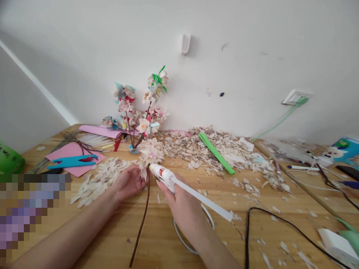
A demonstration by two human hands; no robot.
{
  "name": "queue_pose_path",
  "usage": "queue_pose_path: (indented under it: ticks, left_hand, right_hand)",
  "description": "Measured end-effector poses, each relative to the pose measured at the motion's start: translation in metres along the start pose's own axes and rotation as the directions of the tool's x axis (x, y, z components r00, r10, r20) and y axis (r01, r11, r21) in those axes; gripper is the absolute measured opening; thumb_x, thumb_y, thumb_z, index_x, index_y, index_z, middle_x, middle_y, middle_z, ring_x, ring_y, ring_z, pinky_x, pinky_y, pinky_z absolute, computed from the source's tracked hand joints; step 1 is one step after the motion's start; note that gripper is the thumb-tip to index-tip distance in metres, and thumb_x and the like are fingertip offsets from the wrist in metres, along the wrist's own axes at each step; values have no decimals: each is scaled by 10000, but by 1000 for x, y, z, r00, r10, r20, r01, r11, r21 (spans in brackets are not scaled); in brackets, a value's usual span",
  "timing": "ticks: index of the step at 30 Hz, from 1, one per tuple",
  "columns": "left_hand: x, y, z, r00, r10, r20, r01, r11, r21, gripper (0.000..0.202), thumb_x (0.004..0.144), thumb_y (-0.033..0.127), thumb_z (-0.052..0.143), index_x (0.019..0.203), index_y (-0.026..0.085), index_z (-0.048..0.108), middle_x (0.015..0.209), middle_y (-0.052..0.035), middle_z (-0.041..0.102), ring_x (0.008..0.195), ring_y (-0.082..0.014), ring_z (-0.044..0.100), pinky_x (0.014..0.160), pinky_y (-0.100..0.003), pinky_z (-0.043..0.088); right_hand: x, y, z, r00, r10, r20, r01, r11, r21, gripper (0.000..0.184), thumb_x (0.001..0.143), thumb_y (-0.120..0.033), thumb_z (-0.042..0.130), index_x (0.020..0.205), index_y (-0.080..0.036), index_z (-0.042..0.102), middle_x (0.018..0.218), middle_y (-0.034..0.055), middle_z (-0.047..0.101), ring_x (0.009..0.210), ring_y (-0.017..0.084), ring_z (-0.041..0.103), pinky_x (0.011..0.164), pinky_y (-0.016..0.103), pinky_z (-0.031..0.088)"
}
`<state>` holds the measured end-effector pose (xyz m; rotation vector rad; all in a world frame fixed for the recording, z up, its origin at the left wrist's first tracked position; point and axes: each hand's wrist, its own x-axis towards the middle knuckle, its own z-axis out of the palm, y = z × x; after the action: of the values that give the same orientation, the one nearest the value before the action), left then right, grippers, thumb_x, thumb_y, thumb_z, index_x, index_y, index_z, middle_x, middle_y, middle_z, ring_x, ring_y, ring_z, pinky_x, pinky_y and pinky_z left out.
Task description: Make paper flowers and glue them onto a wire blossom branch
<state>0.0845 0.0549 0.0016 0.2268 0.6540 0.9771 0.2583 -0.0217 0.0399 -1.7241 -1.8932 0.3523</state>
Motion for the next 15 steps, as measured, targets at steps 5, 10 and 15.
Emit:
queue_pose_path:
  ticks: [5,10,15]
  left_hand:
    - [0,0,0,1000,-3,-2,3,1000,2,149,722,77,437,732,114,581,627,-47,664,588,-121,620,583,-226,499]
    - [0,-1,-1,1000,8,-7,-8,1000,-2,143,719,80,443,744,114,580,637,-48,668,595,-123,625,583,-225,498]
    - [-1,0,-1,1000,10,-9,-10,1000,-5,149,720,78,438,755,108,580,637,-54,669,604,-129,629,582,-228,500]
  right_hand:
    - [2,-1,1,1000,8,22,-7,1000,-26,361,836,-413,416,1048,-175,585,734,64,656,642,233,604,543,281,417]
    - [2,-1,-1,999,31,36,-32,999,28,376,831,-424,414,1049,-172,590,778,74,665,706,244,604,600,300,429]
    - [1,-1,-5,996,43,80,-54,988,142,409,831,-433,409,1104,-170,562,880,78,669,789,242,603,666,308,436]
